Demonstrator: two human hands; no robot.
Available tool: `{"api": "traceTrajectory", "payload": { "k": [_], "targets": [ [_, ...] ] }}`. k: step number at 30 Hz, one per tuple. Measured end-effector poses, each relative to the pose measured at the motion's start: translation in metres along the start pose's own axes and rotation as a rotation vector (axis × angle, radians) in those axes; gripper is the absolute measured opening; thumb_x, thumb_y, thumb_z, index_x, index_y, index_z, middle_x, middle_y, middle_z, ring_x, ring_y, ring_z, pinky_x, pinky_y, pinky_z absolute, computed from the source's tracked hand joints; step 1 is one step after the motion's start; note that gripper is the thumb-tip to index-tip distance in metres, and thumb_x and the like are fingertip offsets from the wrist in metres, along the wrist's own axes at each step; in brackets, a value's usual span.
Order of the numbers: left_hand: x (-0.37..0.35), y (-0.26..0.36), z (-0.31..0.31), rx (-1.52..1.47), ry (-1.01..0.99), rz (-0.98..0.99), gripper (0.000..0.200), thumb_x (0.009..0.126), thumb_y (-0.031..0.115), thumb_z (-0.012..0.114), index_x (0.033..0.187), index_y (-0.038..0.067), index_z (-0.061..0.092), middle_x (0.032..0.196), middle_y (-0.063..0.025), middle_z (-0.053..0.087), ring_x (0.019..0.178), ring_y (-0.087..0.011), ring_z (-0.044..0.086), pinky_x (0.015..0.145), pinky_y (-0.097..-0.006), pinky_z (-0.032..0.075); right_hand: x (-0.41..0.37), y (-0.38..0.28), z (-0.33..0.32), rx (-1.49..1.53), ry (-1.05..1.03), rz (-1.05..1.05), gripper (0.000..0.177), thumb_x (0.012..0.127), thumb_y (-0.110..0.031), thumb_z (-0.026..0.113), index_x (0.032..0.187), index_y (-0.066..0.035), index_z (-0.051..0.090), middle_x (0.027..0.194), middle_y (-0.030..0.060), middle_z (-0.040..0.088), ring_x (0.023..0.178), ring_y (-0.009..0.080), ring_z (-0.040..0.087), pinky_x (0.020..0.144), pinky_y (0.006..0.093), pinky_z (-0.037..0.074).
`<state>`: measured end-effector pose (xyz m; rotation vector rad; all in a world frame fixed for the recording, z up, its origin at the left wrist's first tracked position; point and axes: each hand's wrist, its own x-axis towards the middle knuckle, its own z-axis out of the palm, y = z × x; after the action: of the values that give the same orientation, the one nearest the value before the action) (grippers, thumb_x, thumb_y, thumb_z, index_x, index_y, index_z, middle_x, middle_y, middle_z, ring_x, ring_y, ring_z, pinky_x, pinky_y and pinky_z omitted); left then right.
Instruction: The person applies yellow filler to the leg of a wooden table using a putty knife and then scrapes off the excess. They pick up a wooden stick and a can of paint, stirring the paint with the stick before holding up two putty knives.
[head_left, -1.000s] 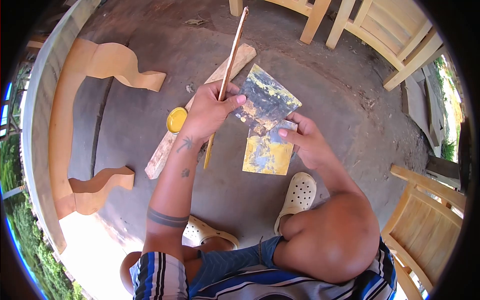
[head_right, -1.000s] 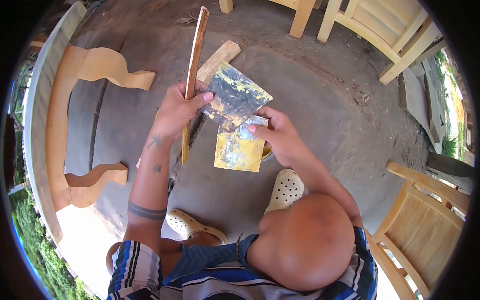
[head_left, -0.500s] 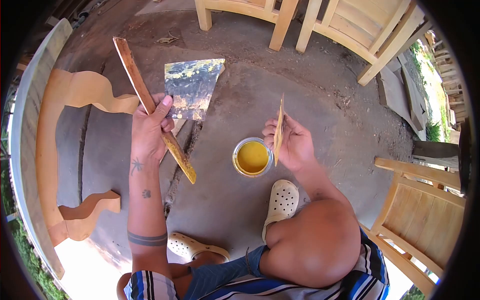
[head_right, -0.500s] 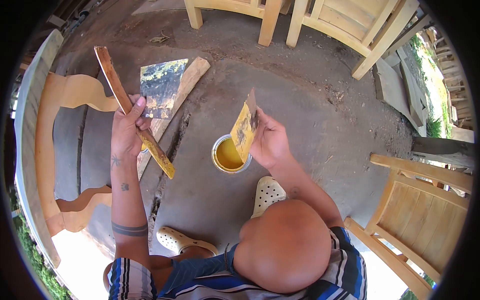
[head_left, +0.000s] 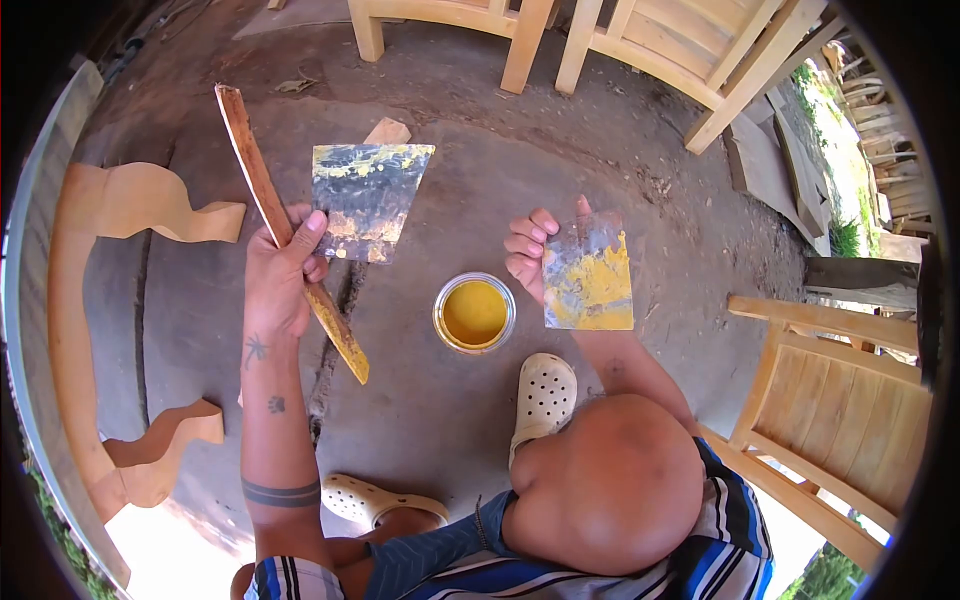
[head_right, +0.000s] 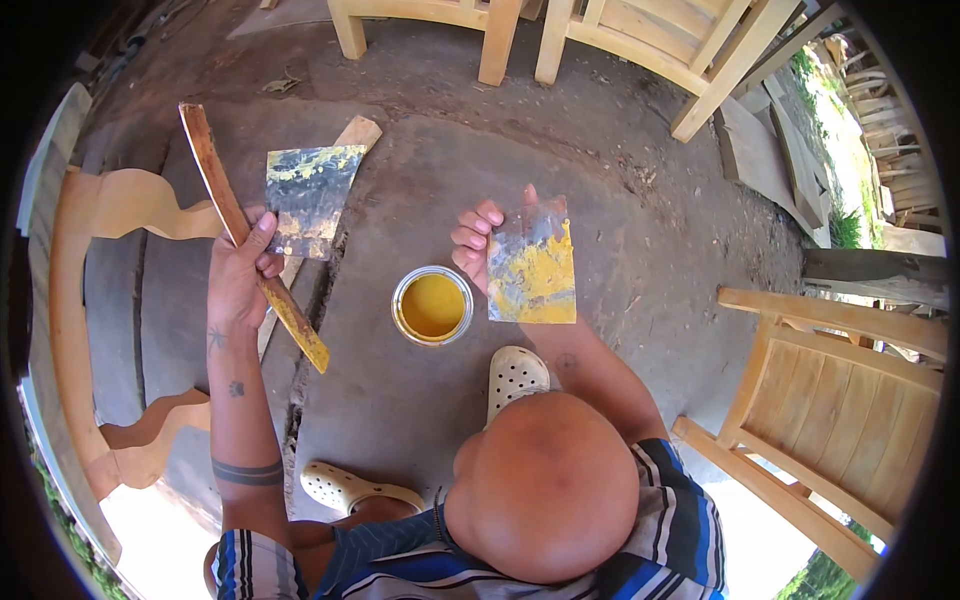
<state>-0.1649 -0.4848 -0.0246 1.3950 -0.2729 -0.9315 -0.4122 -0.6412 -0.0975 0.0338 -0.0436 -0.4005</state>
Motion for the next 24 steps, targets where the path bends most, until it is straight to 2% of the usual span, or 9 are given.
{"api": "traceTrajectory", "payload": {
  "k": [1, 5, 8, 10, 16, 19, 22, 24],
  "targets": [
    [0.000, 0.000, 0.000, -0.001, -0.005, -0.002, 0.017, 0.088, 0.011, 0.066, 0.097, 0.001, 0.055, 0.074, 0.0015, 0.051, 0.055, -0.0046, 0.039, 0.048, -0.0195, 0.033, 0.000, -0.001, -0.002, -0.015, 0.034, -0.027, 0.055, 0.091, -0.060, 0.042, 0.077, -0.008, 0.056, 0.087, 0.0056, 0.052, 0.086, 0.0198, 0.051, 0.080, 0.0334, 0.041],
    [0.000, -0.002, -0.002, 0.007, -0.004, -0.015, 0.017, 0.088, 0.011, 0.066, 0.098, 0.001, 0.055, 0.074, 0.0014, 0.051, 0.054, -0.0046, 0.039, 0.047, -0.0197, 0.034, -0.005, -0.017, -0.020, -0.110, 0.192, -0.087, 0.061, 0.086, -0.069, 0.041, 0.078, -0.012, 0.062, 0.112, 0.0089, 0.057, 0.112, 0.0258, 0.050, 0.099, 0.0483, 0.032],
    [0.001, -0.004, -0.004, -0.006, -0.007, -0.017, 0.017, 0.088, 0.011, 0.066, 0.098, 0.002, 0.055, 0.074, 0.0015, 0.051, 0.054, -0.0047, 0.039, 0.047, -0.0197, 0.034, -0.008, -0.023, -0.010, -0.225, 0.259, -0.094, 0.059, 0.084, -0.069, 0.042, 0.079, -0.014, 0.064, 0.120, 0.0095, 0.056, 0.121, 0.0274, 0.046, 0.104, 0.0573, 0.025],
    [0.003, -0.005, -0.006, -0.017, -0.014, -0.018, 0.017, 0.088, 0.011, 0.066, 0.098, 0.002, 0.055, 0.074, 0.0016, 0.051, 0.054, -0.0048, 0.039, 0.047, -0.0197, 0.034, -0.008, -0.027, -0.011, -0.239, 0.208, -0.078, 0.056, 0.084, -0.066, 0.044, 0.084, -0.015, 0.065, 0.120, 0.0096, 0.055, 0.122, 0.0277, 0.044, 0.104, 0.0608, 0.022],
    [0.003, -0.004, -0.003, -0.009, 0.004, -0.025, 0.016, 0.088, 0.011, 0.066, 0.096, 0.003, 0.055, 0.073, 0.0017, 0.051, 0.053, -0.0052, 0.039, 0.047, -0.0198, 0.034, -0.027, -0.022, -0.014, 0.028, 0.501, -0.136, 0.041, 0.083, -0.046, 0.049, 0.095, -0.008, 0.061, 0.119, 0.0148, 0.054, 0.120, 0.0306, 0.047, 0.107, 0.0530, 0.027],
    [0.006, -0.008, -0.008, -0.025, -0.010, -0.023, 0.016, 0.087, 0.011, 0.067, 0.095, 0.003, 0.056, 0.074, 0.0012, 0.053, 0.054, -0.0052, 0.040, 0.047, -0.0200, 0.034, -0.030, -0.012, -0.015, 0.081, 0.727, -0.332, 0.038, 0.082, -0.039, 0.049, 0.088, -0.004, 0.062, 0.114, 0.0159, 0.054, 0.118, 0.0334, 0.048, 0.110, 0.0523, 0.027],
    [0.007, -0.007, -0.008, -0.028, -0.017, -0.024, 0.016, 0.087, 0.011, 0.068, 0.095, 0.002, 0.056, 0.074, 0.0010, 0.054, 0.054, -0.0050, 0.041, 0.047, -0.0201, 0.034, -0.032, -0.012, -0.011, 0.028, 0.512, -0.265, 0.035, 0.080, -0.033, 0.049, 0.081, -0.001, 0.062, 0.109, 0.0176, 0.054, 0.120, 0.0359, 0.046, 0.111, 0.0573, 0.023],
    [0.008, -0.007, -0.007, -0.031, -0.026, -0.024, 0.016, 0.087, 0.011, 0.067, 0.095, 0.002, 0.057, 0.074, 0.0008, 0.054, 0.054, -0.0049, 0.041, 0.047, -0.0200, 0.035, -0.029, -0.009, 0.004, 0.030, 0.461, -0.175, 0.034, 0.079, -0.033, 0.048, 0.078, -0.002, 0.063, 0.108, 0.0184, 0.052, 0.123, 0.0373, 0.043, 0.111, 0.0592, 0.021]
  ]
}}
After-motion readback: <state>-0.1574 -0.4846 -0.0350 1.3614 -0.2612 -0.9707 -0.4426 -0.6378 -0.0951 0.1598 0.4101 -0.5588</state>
